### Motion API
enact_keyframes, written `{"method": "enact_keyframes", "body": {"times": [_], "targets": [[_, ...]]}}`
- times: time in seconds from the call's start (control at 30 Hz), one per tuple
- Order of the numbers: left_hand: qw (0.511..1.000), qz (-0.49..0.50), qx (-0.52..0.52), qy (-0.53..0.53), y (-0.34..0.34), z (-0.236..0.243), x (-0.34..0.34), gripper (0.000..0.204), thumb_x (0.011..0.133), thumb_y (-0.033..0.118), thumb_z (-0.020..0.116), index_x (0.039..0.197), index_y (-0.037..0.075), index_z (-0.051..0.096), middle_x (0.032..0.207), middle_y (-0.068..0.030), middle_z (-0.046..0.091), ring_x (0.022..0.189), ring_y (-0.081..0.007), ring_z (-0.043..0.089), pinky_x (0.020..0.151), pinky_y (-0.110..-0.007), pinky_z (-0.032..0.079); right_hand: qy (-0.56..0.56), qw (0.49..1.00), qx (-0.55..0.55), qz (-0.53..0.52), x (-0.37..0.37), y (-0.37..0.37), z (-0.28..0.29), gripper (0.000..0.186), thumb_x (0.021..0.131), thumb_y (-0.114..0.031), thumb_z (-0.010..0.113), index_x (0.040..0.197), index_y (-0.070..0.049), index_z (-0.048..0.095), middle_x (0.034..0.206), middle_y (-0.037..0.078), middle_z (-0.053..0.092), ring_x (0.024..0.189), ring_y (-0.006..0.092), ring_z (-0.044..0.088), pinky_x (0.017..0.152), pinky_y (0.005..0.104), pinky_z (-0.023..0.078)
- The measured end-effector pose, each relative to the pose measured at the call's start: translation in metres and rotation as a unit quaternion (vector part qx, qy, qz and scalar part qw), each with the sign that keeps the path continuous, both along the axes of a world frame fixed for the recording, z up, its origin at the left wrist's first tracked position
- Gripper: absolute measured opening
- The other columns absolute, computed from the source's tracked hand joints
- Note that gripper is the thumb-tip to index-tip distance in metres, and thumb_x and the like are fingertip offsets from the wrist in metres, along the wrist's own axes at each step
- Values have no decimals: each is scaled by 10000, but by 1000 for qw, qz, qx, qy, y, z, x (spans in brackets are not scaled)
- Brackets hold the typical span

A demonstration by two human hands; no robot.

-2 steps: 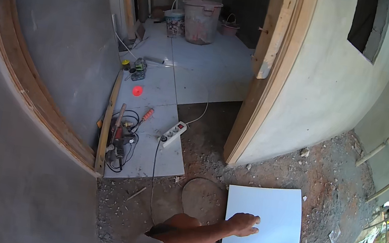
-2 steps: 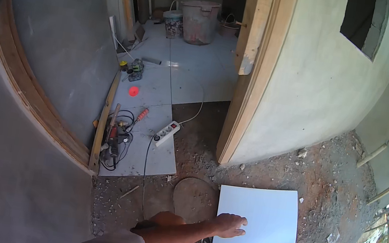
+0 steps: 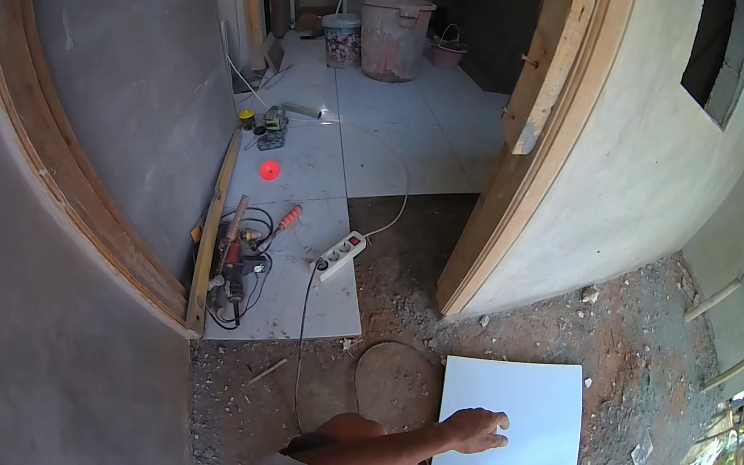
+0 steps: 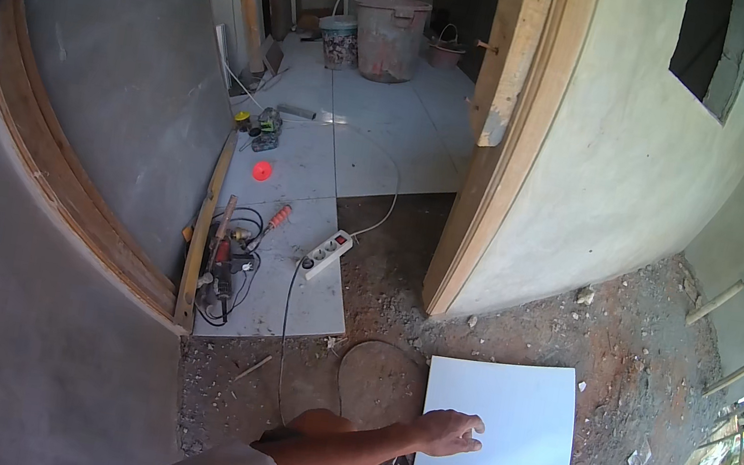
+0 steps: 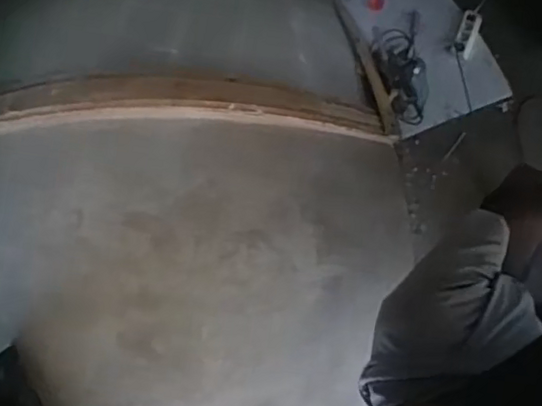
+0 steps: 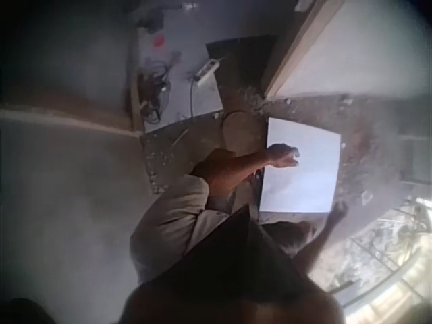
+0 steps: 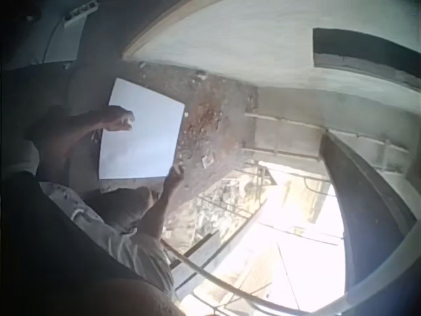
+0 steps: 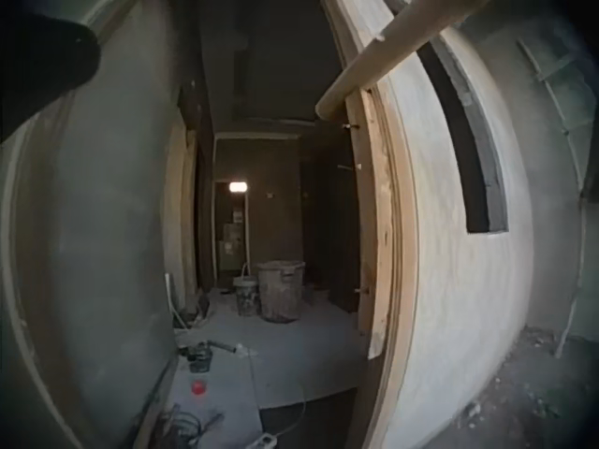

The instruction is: The person picks up a tile and lays it on the ground, plugs an angle grinder into an extension strip, and cuts the tile with the grinder.

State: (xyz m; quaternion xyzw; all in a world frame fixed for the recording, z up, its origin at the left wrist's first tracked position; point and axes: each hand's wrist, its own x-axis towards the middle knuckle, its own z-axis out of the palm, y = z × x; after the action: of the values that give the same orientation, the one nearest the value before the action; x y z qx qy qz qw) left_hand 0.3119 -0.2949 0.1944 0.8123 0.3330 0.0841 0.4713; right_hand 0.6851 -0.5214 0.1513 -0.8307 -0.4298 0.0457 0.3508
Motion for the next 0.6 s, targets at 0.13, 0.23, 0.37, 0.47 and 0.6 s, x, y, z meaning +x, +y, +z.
{"method": "enact_keyframes", "body": {"times": [0.13,0.23,0.37,0.47,0.6], "targets": [[996,83,8,-15,11,9,-40,443,892,366,603,1152,10,562,922,-170,678,869,-314,665,767,-416,512,63,992,-51,100,-86,81,-12,314,768,-149,589,1015,44,576,1010,193,594,900,305,585,783,401,490],[990,134,33,-4,13,12,-62,438,892,355,604,1150,3,569,856,-154,684,818,-313,673,746,-416,523,41,993,-51,102,-133,93,-29,245,746,-153,587,877,49,632,841,218,664,785,343,648,756,428,520],[992,128,-6,8,13,10,-68,467,892,372,600,1176,3,555,965,-189,677,916,-332,662,792,-429,519,47,987,-109,106,-147,103,-38,280,740,-177,594,888,55,644,837,231,672,823,341,662,755,421,525],[986,163,25,5,8,3,-59,450,881,368,617,1154,12,574,924,-167,686,882,-319,670,770,-427,519,71,982,-134,108,-147,105,-36,285,746,-188,602,889,54,644,868,238,674,841,355,663,777,428,527],[985,165,43,1,0,-7,-40,459,866,397,632,1140,32,588,917,-162,689,878,-325,672,766,-420,521,66,984,-139,94,-141,92,-21,295,777,-215,612,925,35,662,912,234,679,883,372,660,798,415,524]]}}
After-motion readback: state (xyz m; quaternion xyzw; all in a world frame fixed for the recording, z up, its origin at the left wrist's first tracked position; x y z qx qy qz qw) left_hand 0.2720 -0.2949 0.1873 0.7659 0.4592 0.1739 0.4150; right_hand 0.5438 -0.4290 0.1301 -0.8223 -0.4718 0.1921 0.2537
